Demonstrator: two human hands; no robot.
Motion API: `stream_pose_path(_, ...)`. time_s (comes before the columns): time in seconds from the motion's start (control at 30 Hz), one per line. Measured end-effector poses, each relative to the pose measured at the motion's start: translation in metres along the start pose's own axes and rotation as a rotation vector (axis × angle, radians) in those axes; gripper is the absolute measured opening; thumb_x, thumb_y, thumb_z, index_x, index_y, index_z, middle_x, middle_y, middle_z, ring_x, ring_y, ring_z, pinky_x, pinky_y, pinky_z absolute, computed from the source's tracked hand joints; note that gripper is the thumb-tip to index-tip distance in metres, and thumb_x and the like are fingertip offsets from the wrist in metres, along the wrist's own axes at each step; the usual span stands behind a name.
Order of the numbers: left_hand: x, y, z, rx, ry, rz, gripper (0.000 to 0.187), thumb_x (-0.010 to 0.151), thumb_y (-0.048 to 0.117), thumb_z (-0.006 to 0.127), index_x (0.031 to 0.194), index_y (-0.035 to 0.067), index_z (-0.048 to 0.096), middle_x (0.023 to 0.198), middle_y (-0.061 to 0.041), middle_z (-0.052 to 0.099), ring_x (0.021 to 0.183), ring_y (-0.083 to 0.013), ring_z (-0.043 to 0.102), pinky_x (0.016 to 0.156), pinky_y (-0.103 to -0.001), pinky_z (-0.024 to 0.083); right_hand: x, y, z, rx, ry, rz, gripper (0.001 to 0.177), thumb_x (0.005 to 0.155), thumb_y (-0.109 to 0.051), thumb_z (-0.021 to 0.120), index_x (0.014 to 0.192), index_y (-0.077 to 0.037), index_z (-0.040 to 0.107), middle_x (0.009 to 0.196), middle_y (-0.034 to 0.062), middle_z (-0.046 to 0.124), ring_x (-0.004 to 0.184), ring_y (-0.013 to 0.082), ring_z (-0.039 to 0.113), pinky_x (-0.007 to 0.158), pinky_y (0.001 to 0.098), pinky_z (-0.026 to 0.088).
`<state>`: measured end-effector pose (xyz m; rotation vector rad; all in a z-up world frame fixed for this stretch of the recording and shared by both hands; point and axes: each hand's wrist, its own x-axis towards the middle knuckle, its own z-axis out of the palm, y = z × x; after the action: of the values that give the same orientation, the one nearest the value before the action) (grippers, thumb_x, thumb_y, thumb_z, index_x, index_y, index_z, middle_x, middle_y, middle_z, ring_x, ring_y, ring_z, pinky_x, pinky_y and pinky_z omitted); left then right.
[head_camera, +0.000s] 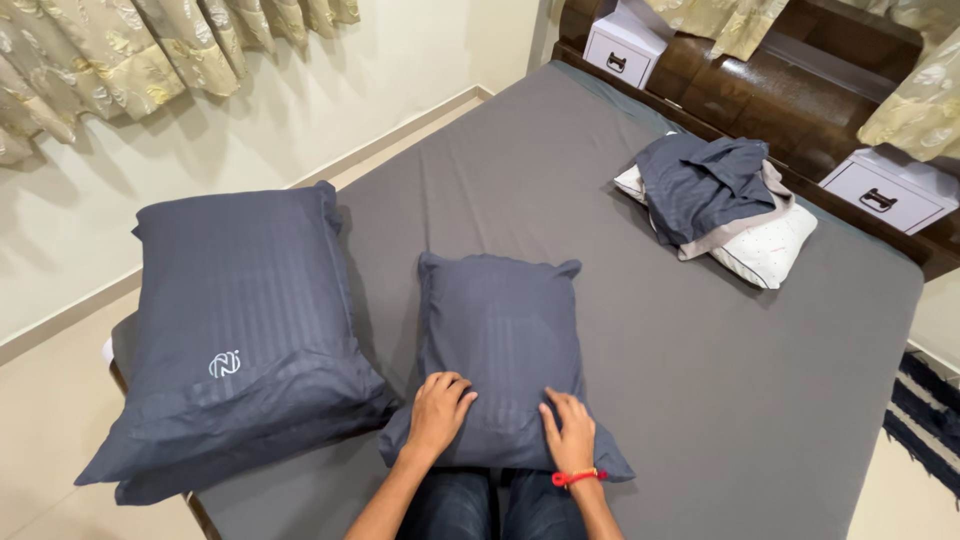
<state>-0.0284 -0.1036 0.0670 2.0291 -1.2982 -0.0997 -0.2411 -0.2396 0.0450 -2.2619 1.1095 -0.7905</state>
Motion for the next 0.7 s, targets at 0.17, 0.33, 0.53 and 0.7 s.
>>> stream_pose_path(0.17,0.003,-0.001,0.006,0.040,0.031,0.088,0.011,0.089,0.019,0.069,0.092,0.010,0.073,0.096,-0.002,0.066,0.101,-0.0257,0.060,0.094,-0.044,0.045,0.024,-0.005,0.014,-0.093,-0.038,0.063,0.019,0.083,-0.031,0.075,0.094,-0.016,0.078,0.106,-0.0032,0.070,0.108,0.0214,0.062,0.093,0.0390,0.046)
stream_pose_path(0.33,-0.005,-0.002,-0.013,-0.058,-0.173,0.166,0.010,0.093,0.018,0.066,0.093,0.008,0.067,0.094,-0.004,0.063,0.097,-0.0261,0.061,0.092,-0.044,0.044,0.021,0.009,0.029,-0.065,-0.017,-0.020,0.010,0.090,-0.022,0.066,0.090,-0.012,0.070,0.104,-0.0011,0.069,0.110,0.0217,0.059,0.100,0.0449,0.037)
stream_pose_path(0.53,0.004,0.002,-0.016,-0.107,-0.053,0.211,0.009,0.092,0.016,0.064,0.094,0.007,0.064,0.105,-0.004,0.064,0.106,-0.0265,0.061,0.089,-0.043,0.046,0.012,0.034,0.036,0.011,0.029,-0.191,0.009,0.098,-0.010,0.051,0.096,-0.010,0.060,0.101,0.0042,0.064,0.109,0.0239,0.059,0.102,0.0445,0.037)
stream_pose_path(0.7,-0.008,0.002,-0.011,-0.080,-0.024,0.194,0.010,0.091,0.016,0.066,0.097,0.007,0.067,0.108,-0.006,0.063,0.109,-0.0270,0.059,0.091,-0.044,0.045,0.003,0.033,0.017,-0.009,-0.167,-0.202,0.008,0.097,-0.012,0.054,0.095,-0.010,0.061,0.091,0.0041,0.063,0.102,0.0236,0.060,0.100,0.0411,0.039)
